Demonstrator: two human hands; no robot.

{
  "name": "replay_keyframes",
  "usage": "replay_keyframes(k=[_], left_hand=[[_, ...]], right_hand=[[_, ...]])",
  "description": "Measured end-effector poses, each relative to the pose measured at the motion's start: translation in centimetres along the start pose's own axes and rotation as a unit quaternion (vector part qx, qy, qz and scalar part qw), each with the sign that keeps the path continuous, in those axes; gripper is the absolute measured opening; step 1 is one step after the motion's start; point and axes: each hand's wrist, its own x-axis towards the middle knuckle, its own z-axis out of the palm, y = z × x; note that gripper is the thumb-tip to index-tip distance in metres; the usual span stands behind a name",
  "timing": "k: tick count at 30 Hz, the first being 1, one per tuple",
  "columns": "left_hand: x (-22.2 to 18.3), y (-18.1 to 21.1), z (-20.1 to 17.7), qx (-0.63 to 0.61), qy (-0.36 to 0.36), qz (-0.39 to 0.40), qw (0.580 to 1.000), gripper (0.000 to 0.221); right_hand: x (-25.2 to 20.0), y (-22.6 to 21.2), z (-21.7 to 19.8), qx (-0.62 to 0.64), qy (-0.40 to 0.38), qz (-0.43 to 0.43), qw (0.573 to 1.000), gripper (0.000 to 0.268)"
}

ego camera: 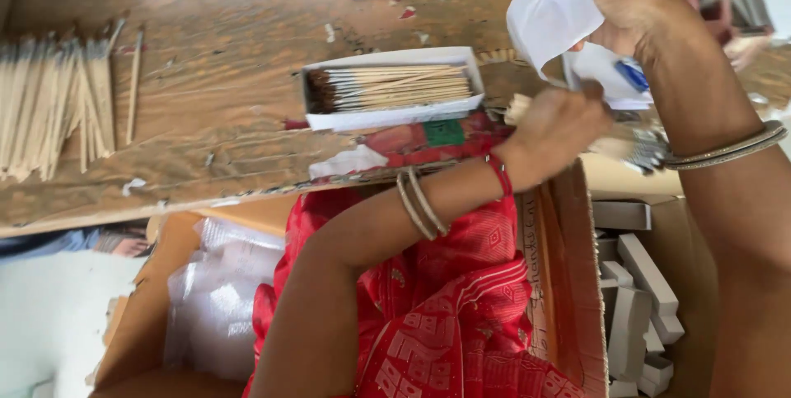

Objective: The person organizes paintbrushes into bundles and places them into cardboard boxes.

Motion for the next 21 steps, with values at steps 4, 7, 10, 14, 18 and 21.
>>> replay_keyframes(k=[4, 7, 10, 14, 18, 21], left_hand=[[-5.7, 3.4, -10.1, 0.046, -0.195, -0.019, 0.980, 0.008], [-7.9, 1.5, -17.8, -0.101, -0.215, -0.041, 0.971, 0.016], [-8.9, -3.9, -23.4, -0.244, -0.060, -0.107, 0.962, 0.027], [-9.3, -12.0, -27.2, -0.317, 0.118, -0.204, 0.919, 0.021], [-8.1, -15.5, -26.4, -0.383, 0.153, -0.199, 0.889, 0.024], [-7.1, -17.0, -23.6, -0.441, 0.162, -0.188, 0.863, 0.024]], right_hand=[[3.5, 1.6, 7.7, -0.100, -0.108, 0.042, 0.988, 0.023], [3.6, 3.0, 11.8, -0.117, -0.164, 0.042, 0.979, 0.027], [1.8, 3.8, 14.7, -0.080, -0.273, -0.158, 0.946, 0.030], [3.6, 4.4, 19.1, -0.038, -0.167, 0.053, 0.984, 0.031], [2.3, 4.2, 19.8, -0.107, -0.166, 0.036, 0.980, 0.030], [1.1, 4.7, 20.5, -0.172, -0.183, -0.070, 0.966, 0.032]])
